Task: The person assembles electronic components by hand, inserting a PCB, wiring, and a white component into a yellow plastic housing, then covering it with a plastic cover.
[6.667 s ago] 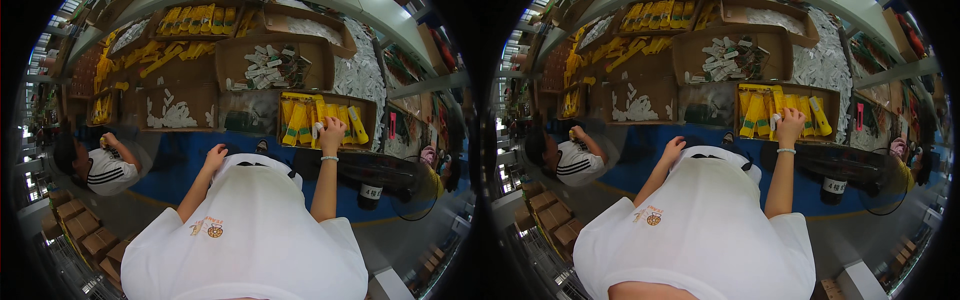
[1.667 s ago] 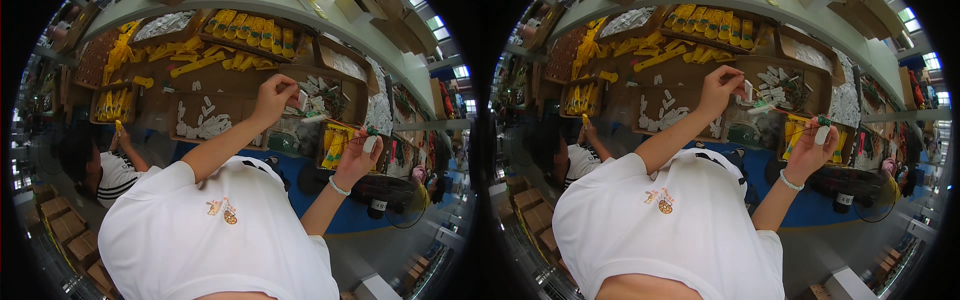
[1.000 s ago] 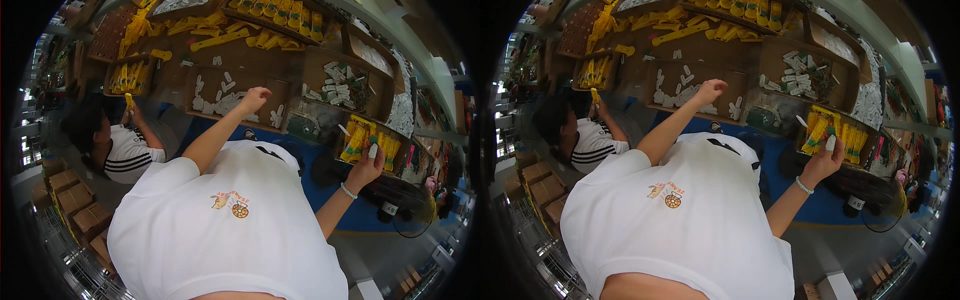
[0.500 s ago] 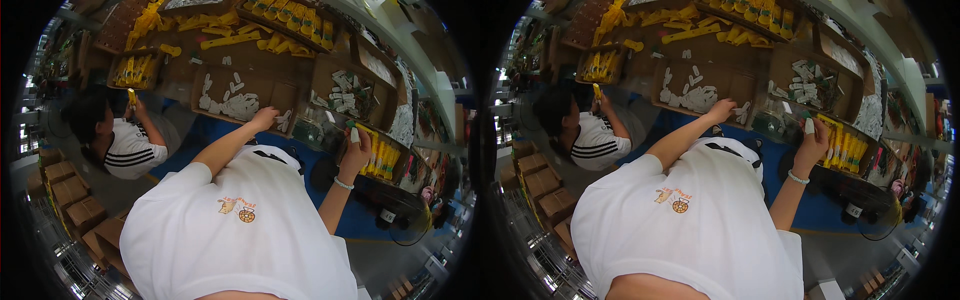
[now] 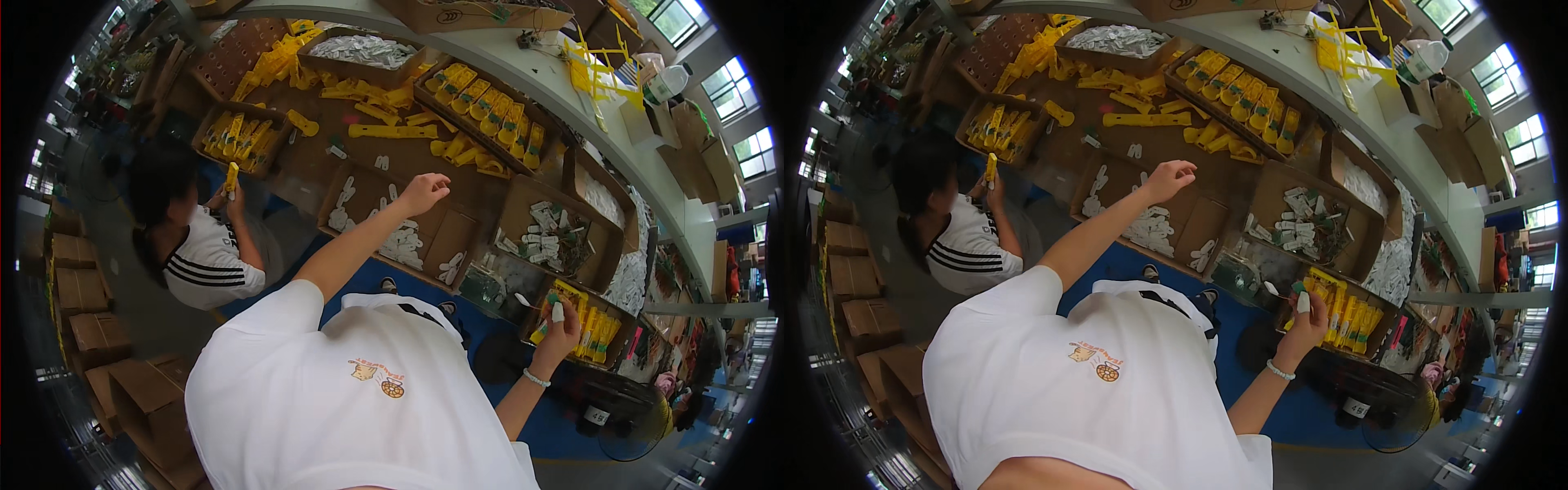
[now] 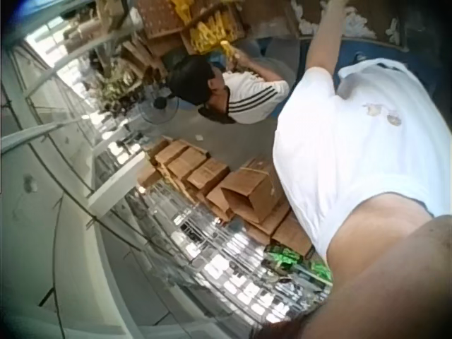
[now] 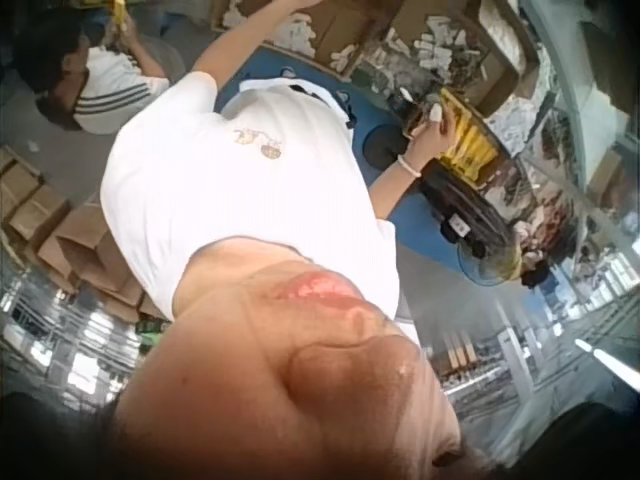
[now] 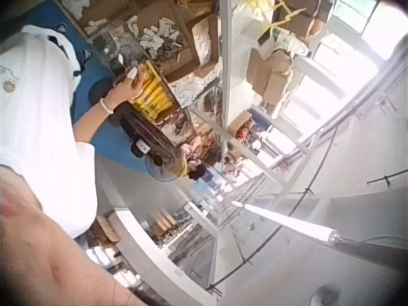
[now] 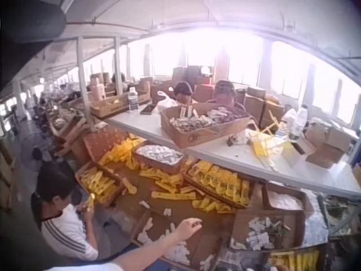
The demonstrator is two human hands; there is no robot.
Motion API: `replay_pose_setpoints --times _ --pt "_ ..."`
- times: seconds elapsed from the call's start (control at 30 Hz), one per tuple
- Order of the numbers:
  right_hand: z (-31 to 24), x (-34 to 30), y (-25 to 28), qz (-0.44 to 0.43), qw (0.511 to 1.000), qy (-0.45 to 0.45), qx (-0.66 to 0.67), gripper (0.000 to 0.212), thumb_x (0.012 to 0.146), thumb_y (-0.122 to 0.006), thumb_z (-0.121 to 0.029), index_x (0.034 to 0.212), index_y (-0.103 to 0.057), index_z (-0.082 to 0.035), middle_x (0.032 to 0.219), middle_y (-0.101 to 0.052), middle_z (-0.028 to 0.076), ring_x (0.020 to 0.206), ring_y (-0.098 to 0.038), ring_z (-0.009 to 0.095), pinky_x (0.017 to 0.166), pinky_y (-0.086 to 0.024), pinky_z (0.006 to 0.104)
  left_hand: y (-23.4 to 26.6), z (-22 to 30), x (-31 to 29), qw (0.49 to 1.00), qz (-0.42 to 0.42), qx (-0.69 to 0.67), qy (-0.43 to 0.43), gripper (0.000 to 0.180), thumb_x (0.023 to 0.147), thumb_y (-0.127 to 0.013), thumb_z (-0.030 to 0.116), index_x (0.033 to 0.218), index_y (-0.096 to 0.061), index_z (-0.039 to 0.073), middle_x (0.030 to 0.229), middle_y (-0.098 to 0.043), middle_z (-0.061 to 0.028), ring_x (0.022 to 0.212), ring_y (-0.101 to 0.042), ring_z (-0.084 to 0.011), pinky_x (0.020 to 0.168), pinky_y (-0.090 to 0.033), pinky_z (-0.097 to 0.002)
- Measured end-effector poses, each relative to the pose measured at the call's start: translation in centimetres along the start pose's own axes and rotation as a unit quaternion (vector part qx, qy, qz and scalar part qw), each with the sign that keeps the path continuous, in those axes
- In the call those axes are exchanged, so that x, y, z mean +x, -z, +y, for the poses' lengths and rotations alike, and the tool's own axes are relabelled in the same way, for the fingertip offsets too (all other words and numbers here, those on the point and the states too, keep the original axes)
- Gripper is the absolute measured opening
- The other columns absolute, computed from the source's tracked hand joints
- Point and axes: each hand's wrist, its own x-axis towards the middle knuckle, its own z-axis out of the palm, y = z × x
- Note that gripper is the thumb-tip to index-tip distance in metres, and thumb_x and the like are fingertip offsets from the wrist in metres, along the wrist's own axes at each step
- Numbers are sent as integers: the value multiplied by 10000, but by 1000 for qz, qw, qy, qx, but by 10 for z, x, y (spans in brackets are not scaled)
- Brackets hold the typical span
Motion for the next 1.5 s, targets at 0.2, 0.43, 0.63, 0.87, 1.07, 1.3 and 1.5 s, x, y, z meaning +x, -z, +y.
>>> replay_pose_setpoints --times 0.2,0.43,0.63,0.87,1.07,1.3,1.5 --pt "2 -39 18 130 991 0 -22 155 893 -572 -22 1019 -580 68 994 -621 129 864 -626 187 772 -537 296 30 -58 86 986 55 151 37 298 848 -561 113 1125 -601 9 1165 -586 -183 1098 -553 -321 890 -478 -409" --pt "13 -85 44 252 958 -63 -120 151 903 -577 -52 1022 -577 41 959 -621 122 817 -622 182 719 -540 292 99 -131 125 896 -12 345 278 514 858 -553 69 1346 -405 5 1466 -272 -177 1339 -307 -323 1029 -395 -408" --pt "21 -94 51 271 939 -122 -171 143 894 -580 -45 1008 -576 41 950 -624 121 802 -622 191 712 -538 288 141 -168 139 800 -41 562 205 561 867 -568 146 1379 -356 59 1397 -384 -129 1320 -323 -321 1076 -263 -515" --pt "-12 -41 -17 160 976 -53 -139 136 890 -586 -35 999 -584 46 924 -634 114 785 -611 163 719 -514 272 164 -133 116 875 -114 470 14 340 895 -523 102 1222 -514 11 1219 -546 -147 1050 -571 -304 862 -480 -424" --pt "-36 2 -109 -61 997 -23 -42 145 885 -597 -40 1016 -589 19 933 -621 82 825 -615 169 717 -510 281 167 -1 30 893 -31 -447 33 313 978 -456 213 1192 -509 -8 1053 -610 -134 893 -626 -264 726 -528 -355" --pt "-75 5 -231 -315 948 -8 39 148 835 -600 40 982 -610 50 885 -636 68 796 -603 130 720 -477 247 123 113 -59 780 58 -622 19 321 978 -433 252 1130 -548 -7 930 -642 -135 740 -652 -242 635 -546 -358" --pt "-88 -3 -262 -370 927 17 62 154 831 -592 78 982 -623 68 932 -660 86 877 -618 124 802 -489 239 95 165 -96 793 172 -583 -34 310 966 -478 178 1181 -544 -35 941 -643 -91 785 -665 -194 709 -549 -309"
